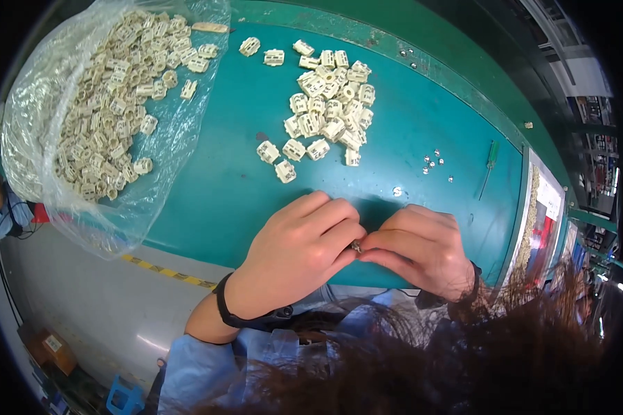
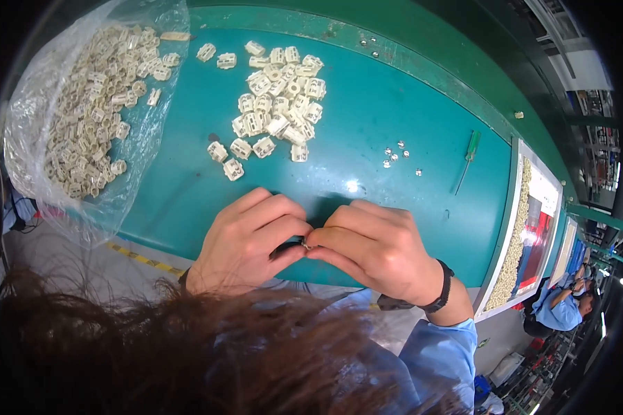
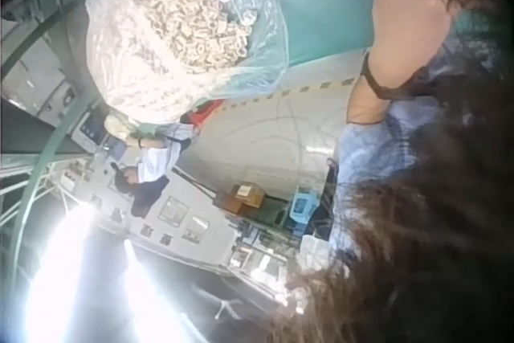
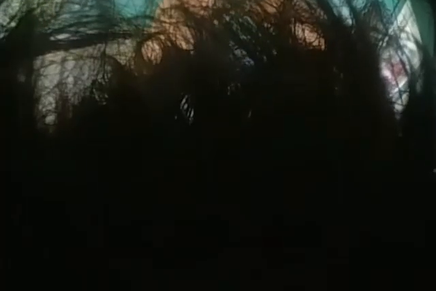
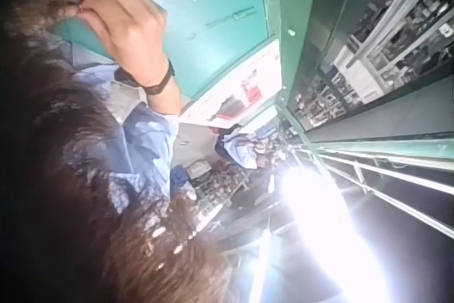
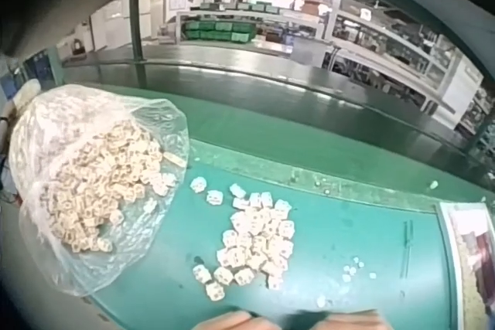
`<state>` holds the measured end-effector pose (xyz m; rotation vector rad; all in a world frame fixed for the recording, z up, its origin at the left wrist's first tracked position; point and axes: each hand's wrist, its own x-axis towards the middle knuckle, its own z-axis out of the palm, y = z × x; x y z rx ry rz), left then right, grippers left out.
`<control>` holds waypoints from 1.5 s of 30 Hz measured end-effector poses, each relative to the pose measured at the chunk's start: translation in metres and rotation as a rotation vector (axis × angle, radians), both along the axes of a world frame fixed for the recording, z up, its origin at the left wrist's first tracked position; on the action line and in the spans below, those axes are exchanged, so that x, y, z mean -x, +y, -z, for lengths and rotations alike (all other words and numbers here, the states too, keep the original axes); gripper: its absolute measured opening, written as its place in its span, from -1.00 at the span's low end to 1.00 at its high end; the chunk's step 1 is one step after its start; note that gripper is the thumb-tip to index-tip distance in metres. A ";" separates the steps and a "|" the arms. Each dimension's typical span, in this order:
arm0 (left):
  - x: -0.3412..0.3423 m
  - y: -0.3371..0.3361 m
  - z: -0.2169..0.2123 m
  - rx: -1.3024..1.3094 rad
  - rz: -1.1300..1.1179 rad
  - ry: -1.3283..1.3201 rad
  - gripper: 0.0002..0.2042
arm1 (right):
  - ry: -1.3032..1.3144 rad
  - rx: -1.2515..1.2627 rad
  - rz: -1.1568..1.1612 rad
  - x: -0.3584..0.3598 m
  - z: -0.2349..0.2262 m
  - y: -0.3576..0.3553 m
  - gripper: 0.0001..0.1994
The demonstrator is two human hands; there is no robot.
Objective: The recorder is sorting and inspecting small white circular components on an assembly line workbench.
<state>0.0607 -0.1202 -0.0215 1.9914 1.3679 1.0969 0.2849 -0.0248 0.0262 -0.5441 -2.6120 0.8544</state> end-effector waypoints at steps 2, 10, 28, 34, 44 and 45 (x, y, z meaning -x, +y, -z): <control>0.000 0.001 0.000 0.006 0.000 0.019 -0.74 | 0.024 0.011 0.018 0.001 -0.002 0.003 -0.78; 0.000 -0.001 -0.012 0.002 0.062 0.068 -0.66 | -0.103 0.170 0.339 -0.033 -0.016 0.027 -0.80; -0.004 -0.053 -0.067 0.605 0.217 -0.710 -0.71 | -0.184 0.174 0.158 -0.025 -0.004 0.031 -0.83; 0.011 -0.060 -0.062 0.389 0.120 -0.481 -0.71 | -0.198 0.332 0.195 -0.030 -0.007 0.026 -0.83; 0.025 -0.039 -0.075 0.135 -0.008 -0.209 -0.72 | -0.102 0.299 0.228 -0.031 -0.006 0.029 -0.85; 0.028 -0.032 -0.072 0.097 0.009 -0.191 -0.72 | -0.112 0.317 0.227 -0.030 -0.004 0.028 -0.85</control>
